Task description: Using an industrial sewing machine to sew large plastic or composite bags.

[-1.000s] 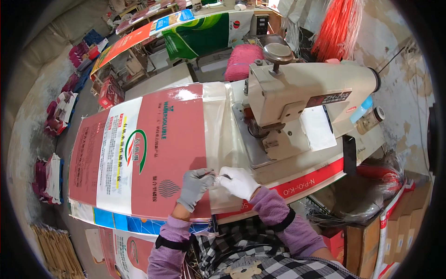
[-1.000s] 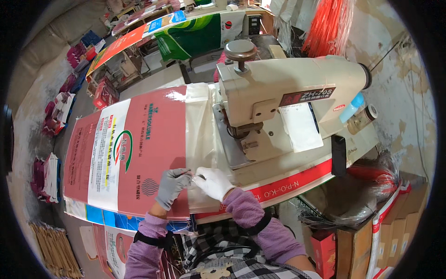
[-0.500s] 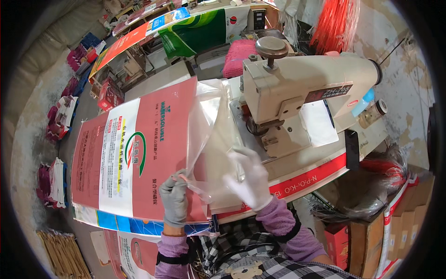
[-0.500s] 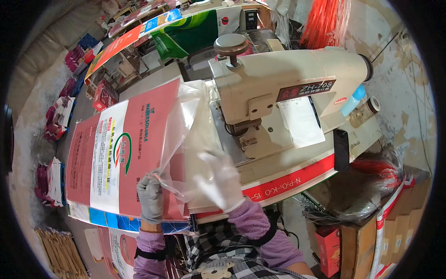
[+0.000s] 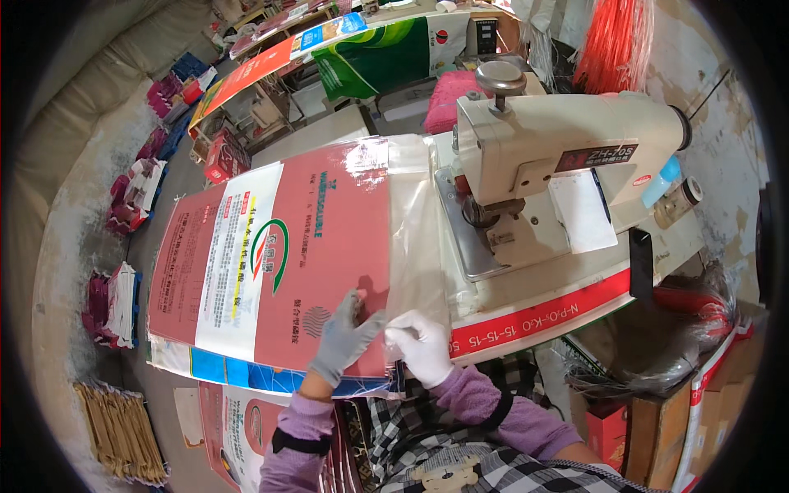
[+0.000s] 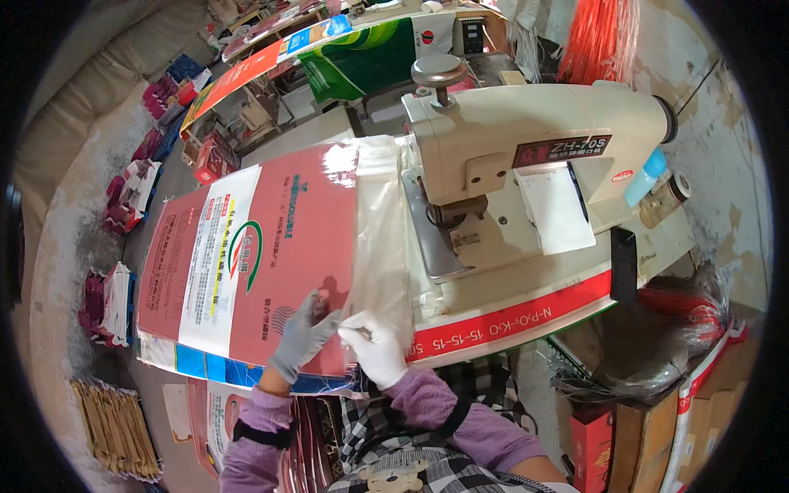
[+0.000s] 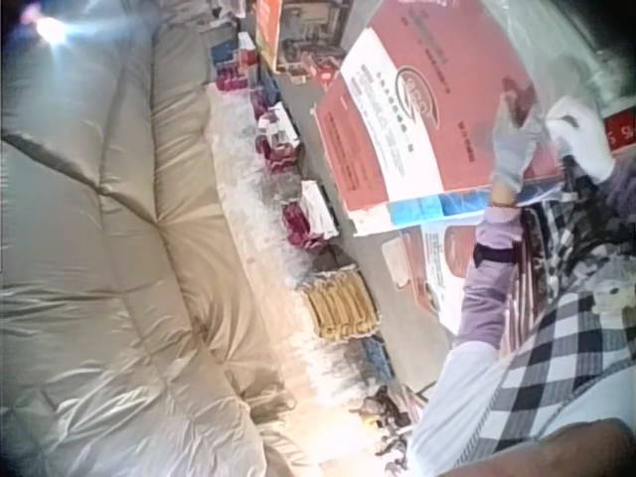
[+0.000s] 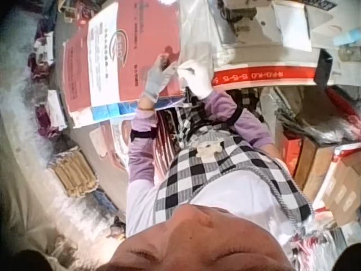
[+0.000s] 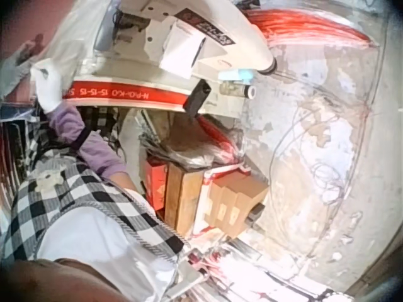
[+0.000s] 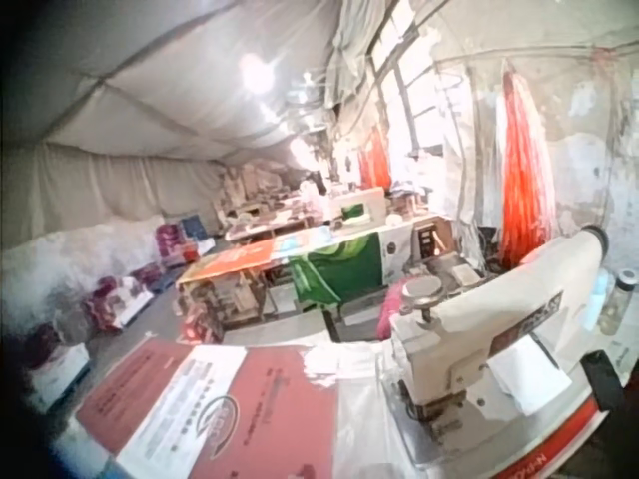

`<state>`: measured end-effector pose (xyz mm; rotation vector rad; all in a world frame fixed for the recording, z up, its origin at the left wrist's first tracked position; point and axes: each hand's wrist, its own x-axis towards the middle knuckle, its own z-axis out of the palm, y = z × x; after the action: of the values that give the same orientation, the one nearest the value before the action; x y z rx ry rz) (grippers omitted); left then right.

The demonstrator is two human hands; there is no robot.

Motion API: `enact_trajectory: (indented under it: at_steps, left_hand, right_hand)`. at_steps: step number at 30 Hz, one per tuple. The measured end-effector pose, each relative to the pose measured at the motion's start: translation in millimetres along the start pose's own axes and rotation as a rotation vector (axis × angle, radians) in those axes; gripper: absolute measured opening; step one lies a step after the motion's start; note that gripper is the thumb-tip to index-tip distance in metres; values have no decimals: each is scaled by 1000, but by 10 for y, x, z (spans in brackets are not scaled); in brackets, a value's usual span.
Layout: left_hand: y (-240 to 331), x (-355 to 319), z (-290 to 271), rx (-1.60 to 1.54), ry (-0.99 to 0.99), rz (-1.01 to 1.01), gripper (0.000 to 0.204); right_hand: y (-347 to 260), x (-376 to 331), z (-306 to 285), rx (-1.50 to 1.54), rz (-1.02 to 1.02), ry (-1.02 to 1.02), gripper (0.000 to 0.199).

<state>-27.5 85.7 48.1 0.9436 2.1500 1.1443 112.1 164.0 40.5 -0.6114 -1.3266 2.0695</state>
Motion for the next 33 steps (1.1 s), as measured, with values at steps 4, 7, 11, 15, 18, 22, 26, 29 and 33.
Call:
enact_trajectory:
  at_steps: [4, 7, 11, 15, 18, 22, 26, 29, 33]
  left_hand:
    - [50, 88, 129, 682, 38, 169, 70]
    - [23, -7, 5, 738, 107, 195, 53]
    - [625, 62, -137, 1004, -349, -181, 32]
    - [80, 32, -502, 739, -362, -21, 27]
    - [75, -33, -409, -330, -118, -343, 33]
    - [443, -235, -520, 361, -286, -136, 28]
    - [386, -1339, -1114, 806, -206, 18, 16]
    - [299, -2079, -1250, 1075, -175, -56, 26]
    - [481, -2431, -1170, 941, 223, 193, 20]
  right_hand:
    - [-120, -49, 120, -58, -124, 120, 3]
    - [73, 17, 172, -219, -249, 98, 4]
    - [189, 120, 9, -319, -197, 33, 6]
    - [190, -29, 49, -462, -282, -166, 13]
    - [163, -37, -15, -533, -431, -325, 29]
    - [96, -71, -127, -164, -212, -639, 30]
    - [115, 11, 343, -1086, -521, -941, 30]
    - [796, 500, -53, -684, -614, -301, 29]
    - [-221, 823, -571, -465, 42, 258, 64]
